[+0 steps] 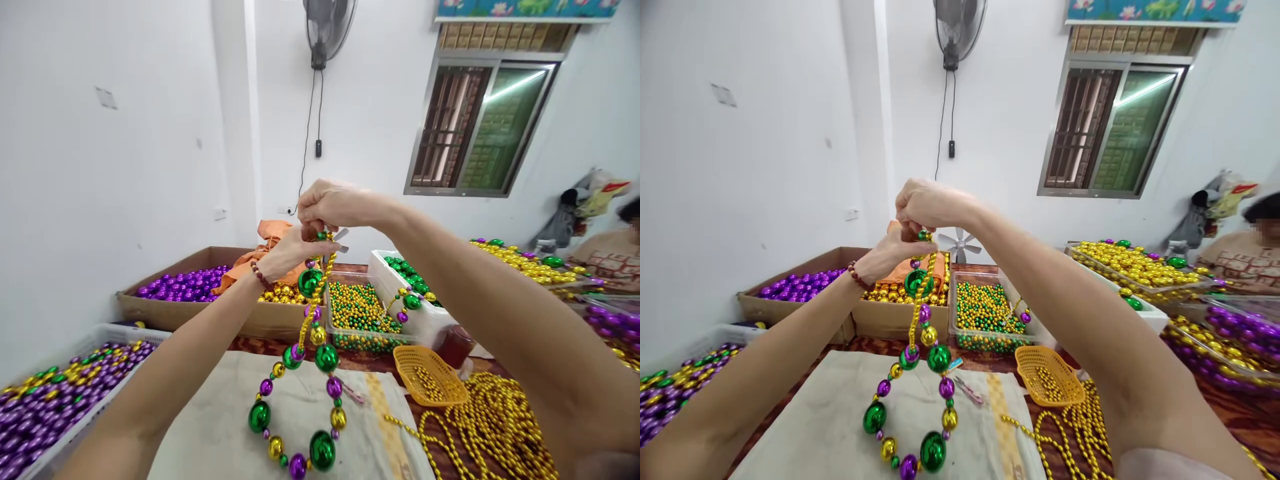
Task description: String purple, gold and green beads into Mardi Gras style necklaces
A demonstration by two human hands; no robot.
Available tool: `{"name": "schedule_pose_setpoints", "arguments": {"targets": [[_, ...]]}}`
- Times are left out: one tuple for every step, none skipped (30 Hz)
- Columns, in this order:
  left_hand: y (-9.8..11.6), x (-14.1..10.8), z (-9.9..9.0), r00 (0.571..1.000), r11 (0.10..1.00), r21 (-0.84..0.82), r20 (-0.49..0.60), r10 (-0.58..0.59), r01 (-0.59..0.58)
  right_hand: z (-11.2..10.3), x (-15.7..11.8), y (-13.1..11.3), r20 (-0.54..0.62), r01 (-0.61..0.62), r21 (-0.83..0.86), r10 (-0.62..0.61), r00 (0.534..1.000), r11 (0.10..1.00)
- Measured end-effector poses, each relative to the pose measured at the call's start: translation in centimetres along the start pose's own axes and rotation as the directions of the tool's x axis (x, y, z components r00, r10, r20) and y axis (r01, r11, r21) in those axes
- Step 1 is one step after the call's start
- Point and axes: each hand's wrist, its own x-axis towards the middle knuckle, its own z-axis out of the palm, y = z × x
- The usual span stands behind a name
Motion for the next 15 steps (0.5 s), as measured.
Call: {"name": "schedule_pose_setpoints", "arguments": {"targets": [[0.5,0.6,0.1,0.996,0.994,0.102,-0.079,0.045,-0.037,-0.3,0.3,-0.4,-0.023,0.000,-0.030,-0.001,1.000,1.000],[1.0,1.2,0.2,0.985,0.978,0.198,-0.141,0.096,-0.067,-0.7,0.6,-0.8,-0.049,0.002,-0.054,-0.005,0.999,0.999],[1.3,1.8,0.1,0.972,0.955,0.282,-0.180,0.149,-0.094,-1.0,0.7,-1.3,-0.080,0.006,-0.074,-0.012,0.997,0.997],[1.6,2.4,0.0,0.959,0.931,0.343,-0.200,0.199,-0.122,-1.3,0.8,-1.8,-0.112,0.012,-0.090,-0.022,0.993,0.996],[2.0,2.9,-0.2,0.949,0.917,0.368,-0.201,0.241,-0.155,-1.6,0.8,-2.3,-0.147,0.018,-0.102,-0.033,0.989,0.995],[2.3,3.4,-0.4,0.945,0.916,0.353,-0.189,0.268,-0.189,-1.9,0.7,-2.7,-0.182,0.024,-0.114,-0.044,0.982,0.993],[2.6,3.8,-0.6,0.946,0.928,0.302,-0.169,0.278,-0.219,-2.2,0.6,-3.0,-0.215,0.030,-0.123,-0.056,0.975,0.992],[3.0,4.1,-0.8,0.952,0.945,0.228,-0.145,0.271,-0.234,-2.5,0.5,-3.2,-0.245,0.037,-0.127,-0.067,0.967,0.991],[3.4,4.2,-0.9,0.962,0.962,0.149,-0.117,0.248,-0.230,-2.8,0.5,-3.3,-0.271,0.046,-0.121,-0.078,0.959,0.992],[3.8,4.4,-1.0,0.972,0.974,0.084,-0.092,0.216,-0.209,-3.1,0.4,-3.3,-0.292,0.059,-0.106,-0.087,0.953,0.993],[4.2,4.4,-1.1,0.981,0.983,0.043,-0.071,0.179,-0.176,-3.3,0.5,-3.2,-0.307,0.073,-0.081,-0.094,0.947,0.994],[4.6,4.4,-1.2,0.988,0.990,0.024,-0.059,0.143,-0.142,-3.5,0.5,-2.9,-0.318,0.087,-0.048,-0.097,0.943,0.995],[4.9,4.3,-1.3,0.992,0.993,0.021,-0.050,0.114,-0.113,-3.6,0.6,-2.6,-0.325,0.097,-0.012,-0.096,0.941,0.995],[5.3,4.2,-1.3,0.995,0.996,0.026,-0.040,0.091,-0.090,-3.8,0.8,-2.3,-0.327,0.105,0.020,-0.093,0.940,0.994],[5.6,4.1,-1.4,0.997,0.997,0.030,-0.025,0.075,-0.075,-3.9,0.9,-1.9,-0.330,0.110,0.045,-0.089,0.940,0.993]]}}
